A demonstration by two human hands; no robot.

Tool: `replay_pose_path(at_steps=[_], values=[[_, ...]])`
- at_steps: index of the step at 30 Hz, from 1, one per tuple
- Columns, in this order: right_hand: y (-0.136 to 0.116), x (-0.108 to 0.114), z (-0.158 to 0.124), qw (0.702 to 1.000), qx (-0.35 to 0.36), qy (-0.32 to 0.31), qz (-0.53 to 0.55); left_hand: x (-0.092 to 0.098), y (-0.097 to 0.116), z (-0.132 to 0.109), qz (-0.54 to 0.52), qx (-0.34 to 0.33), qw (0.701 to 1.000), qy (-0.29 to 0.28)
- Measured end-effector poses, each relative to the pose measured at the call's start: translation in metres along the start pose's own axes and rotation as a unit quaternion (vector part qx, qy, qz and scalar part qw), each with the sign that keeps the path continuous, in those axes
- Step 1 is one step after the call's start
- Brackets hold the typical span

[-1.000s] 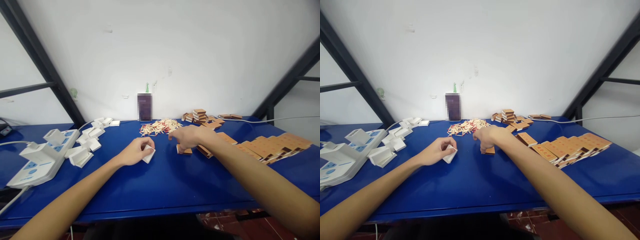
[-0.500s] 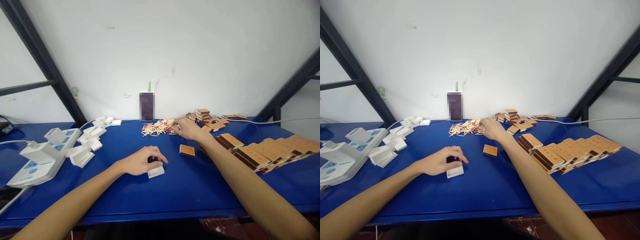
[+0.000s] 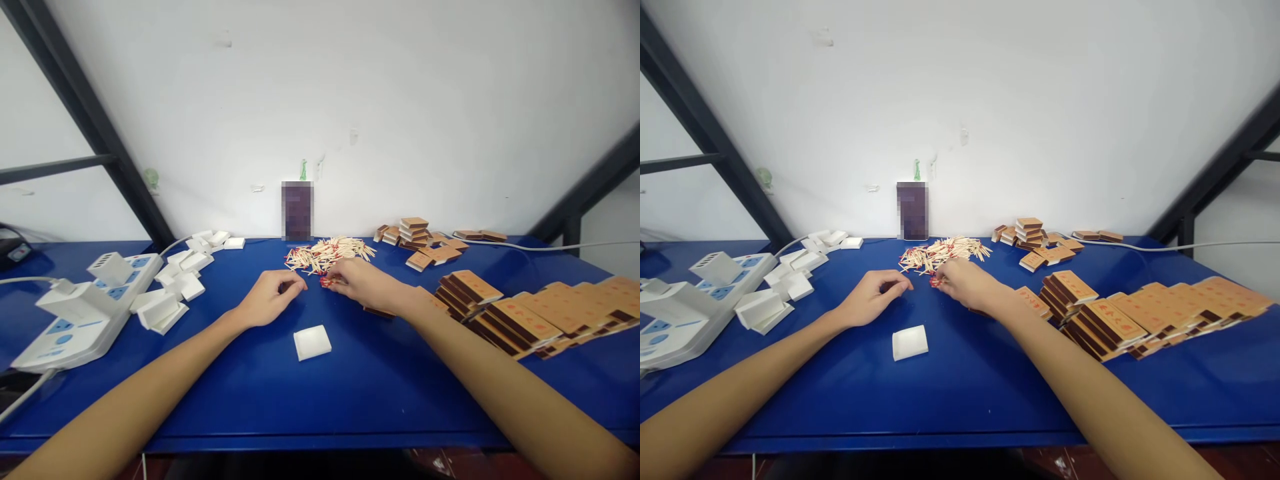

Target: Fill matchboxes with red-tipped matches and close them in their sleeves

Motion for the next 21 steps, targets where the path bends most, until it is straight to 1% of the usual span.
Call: replay_pose_path(at_steps=[2,4,7,10,16,18,21], values=[[-0.017,-0.004,-0.004,0.999,0.029,-0.004,0.024,0.004,-0.004,0.001,0.028,0.003,1.000,0.007],[-0.030,-0.009,-0.006,0.998,0.048,-0.009,0.032,0.004,-0.005,0.002,0.053,0.000,0.999,0.001],[-0.039,-0.016,-0.008,0.997,0.070,-0.009,0.037,0.001,-0.004,0.002,0.069,-0.011,0.997,-0.017],[-0.039,-0.022,-0.009,0.995,0.089,0.014,0.051,-0.002,-0.004,0.002,0.070,-0.015,0.997,-0.028],[-0.028,-0.024,-0.018,0.983,0.116,0.109,0.093,-0.005,-0.004,0.000,0.100,-0.030,0.994,-0.031],[-0.028,-0.022,-0.024,0.982,0.111,0.125,0.087,-0.006,-0.002,-0.001,0.105,-0.043,0.993,-0.037],[-0.029,-0.019,-0.030,0.986,0.084,0.126,0.066,-0.008,0.001,-0.003,0.094,-0.063,0.992,-0.049]])
Point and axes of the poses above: each hand's wrist, its own z-axis towards the middle knuckle, its own x-axis out of the back of the hand, y = z × x, the point moved 7 cm from there along z, towards the middle knuckle, and after that the axes turned 4 degrees about -y, right-handed, at the moved point
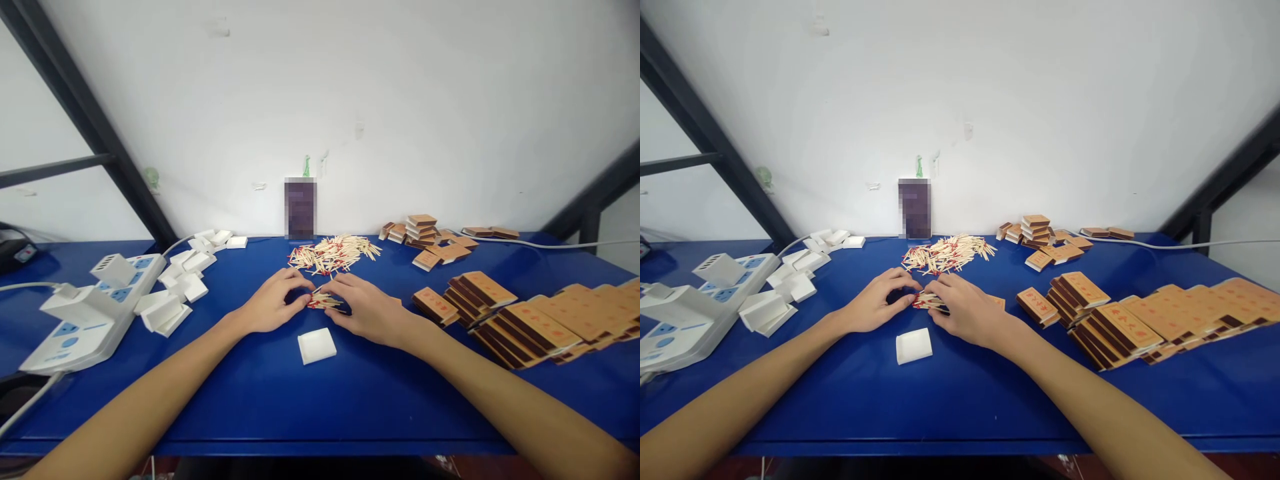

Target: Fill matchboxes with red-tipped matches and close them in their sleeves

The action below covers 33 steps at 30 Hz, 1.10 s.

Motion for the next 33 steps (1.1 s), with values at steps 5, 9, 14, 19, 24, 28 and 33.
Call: replay_pose_path(at_steps=[5,9,14,19,24,28,33], values=[[-0.003,0.000,-0.003,0.999,-0.014,-0.001,-0.039,-0.003,0.000,0.000,-0.010,-0.005,1.000,-0.018],[-0.001,0.000,-0.002,0.998,-0.017,-0.010,-0.056,-0.004,-0.003,0.001,-0.009,0.001,1.000,-0.015],[-0.006,0.006,-0.005,0.994,-0.009,-0.037,-0.106,-0.004,0.000,0.003,0.002,-0.014,1.000,-0.002],[-0.010,0.003,-0.004,0.987,-0.011,-0.084,-0.138,-0.002,0.007,0.002,0.029,-0.040,0.999,0.003],[-0.014,-0.001,0.002,0.978,0.001,-0.099,-0.184,-0.003,0.012,0.000,0.054,-0.061,0.997,-0.003],[-0.016,-0.005,0.001,0.974,0.016,-0.096,-0.206,-0.004,0.015,-0.003,0.077,-0.086,0.993,0.014],[-0.018,-0.004,-0.002,0.971,0.003,-0.076,-0.229,-0.002,0.016,-0.009,0.093,-0.116,0.987,0.056]])
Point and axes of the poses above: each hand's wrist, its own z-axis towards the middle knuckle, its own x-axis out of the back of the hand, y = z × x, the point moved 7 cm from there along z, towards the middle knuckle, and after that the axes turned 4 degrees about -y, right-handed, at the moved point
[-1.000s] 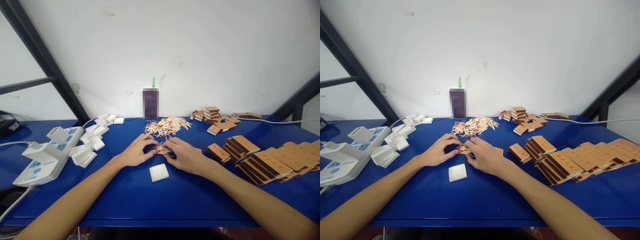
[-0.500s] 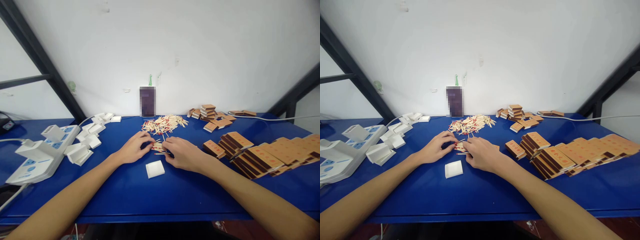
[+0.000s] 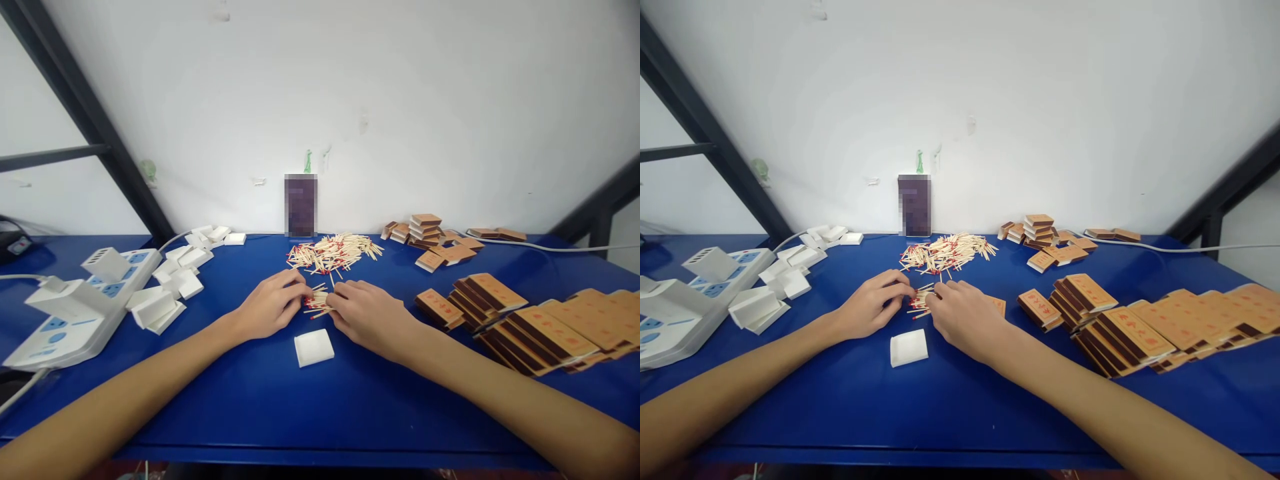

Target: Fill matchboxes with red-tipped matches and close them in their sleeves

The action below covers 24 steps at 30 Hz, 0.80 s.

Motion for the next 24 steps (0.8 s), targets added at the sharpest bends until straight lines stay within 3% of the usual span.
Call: replay_pose_path(at_steps=[4,10,14,24], values=[[0.001,0.001,-0.004,1.000,-0.004,0.016,0.009,0.005,0.002,-0.003,-0.014,-0.019,1.000,0.014],[0.006,-0.006,-0.009,0.997,-0.009,0.053,0.060,0.006,0.005,-0.002,-0.124,-0.035,0.991,-0.041],[0.008,-0.011,-0.008,0.995,-0.004,0.061,0.082,0.006,0.006,-0.002,-0.155,-0.045,0.986,-0.046],[0.011,-0.013,-0.001,0.992,-0.019,0.071,0.101,0.010,0.011,-0.001,-0.042,-0.034,0.998,-0.041]])
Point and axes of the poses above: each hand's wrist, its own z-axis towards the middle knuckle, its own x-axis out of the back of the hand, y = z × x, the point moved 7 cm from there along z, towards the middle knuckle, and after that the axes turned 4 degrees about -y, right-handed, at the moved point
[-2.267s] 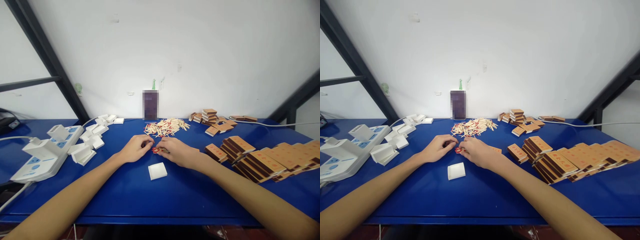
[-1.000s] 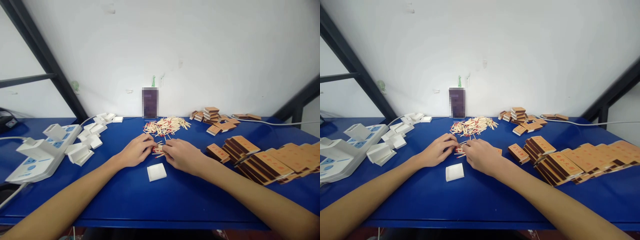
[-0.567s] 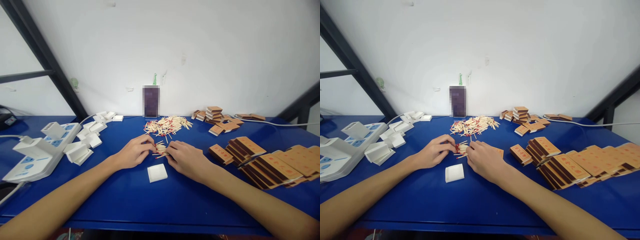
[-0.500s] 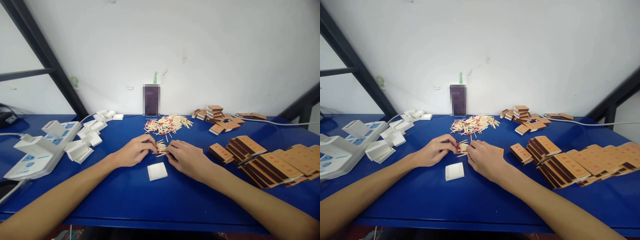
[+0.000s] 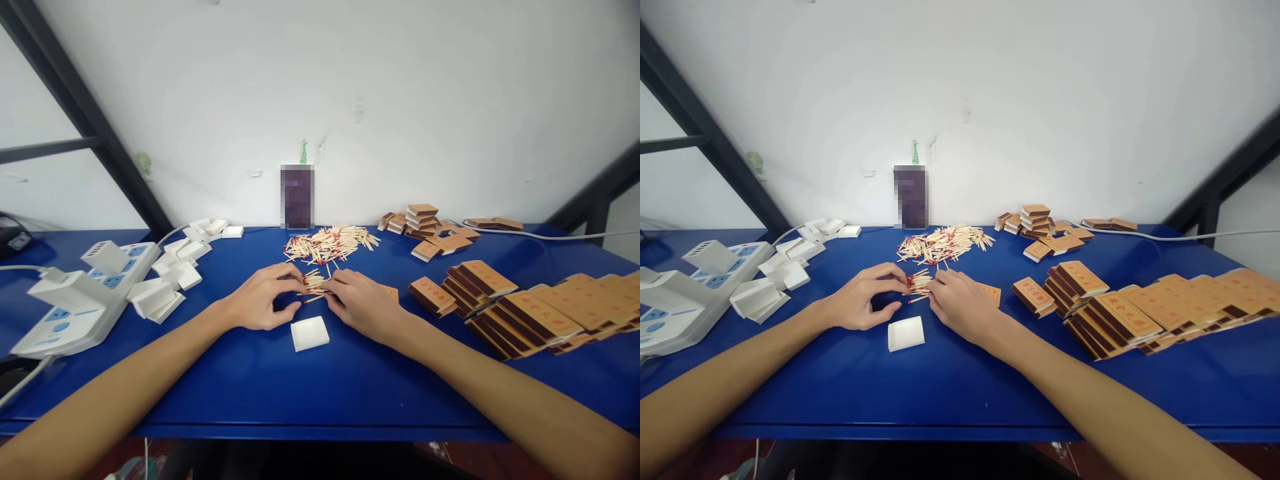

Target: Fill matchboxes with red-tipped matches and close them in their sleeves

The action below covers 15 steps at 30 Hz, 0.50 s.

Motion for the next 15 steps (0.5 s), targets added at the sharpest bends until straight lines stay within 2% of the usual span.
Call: replay_pose_path(at_steps=[8,15], values=[[-0.0057,-0.0007,-0.0078,0.999,0.015,-0.012,0.045,-0.0052,-0.0041,-0.0006,0.080,0.021,0.996,-0.019],[-0.0055,0.0000,-0.0080,0.997,0.024,-0.011,0.079,-0.0041,-0.0056,-0.0001,0.075,0.045,0.996,-0.017]])
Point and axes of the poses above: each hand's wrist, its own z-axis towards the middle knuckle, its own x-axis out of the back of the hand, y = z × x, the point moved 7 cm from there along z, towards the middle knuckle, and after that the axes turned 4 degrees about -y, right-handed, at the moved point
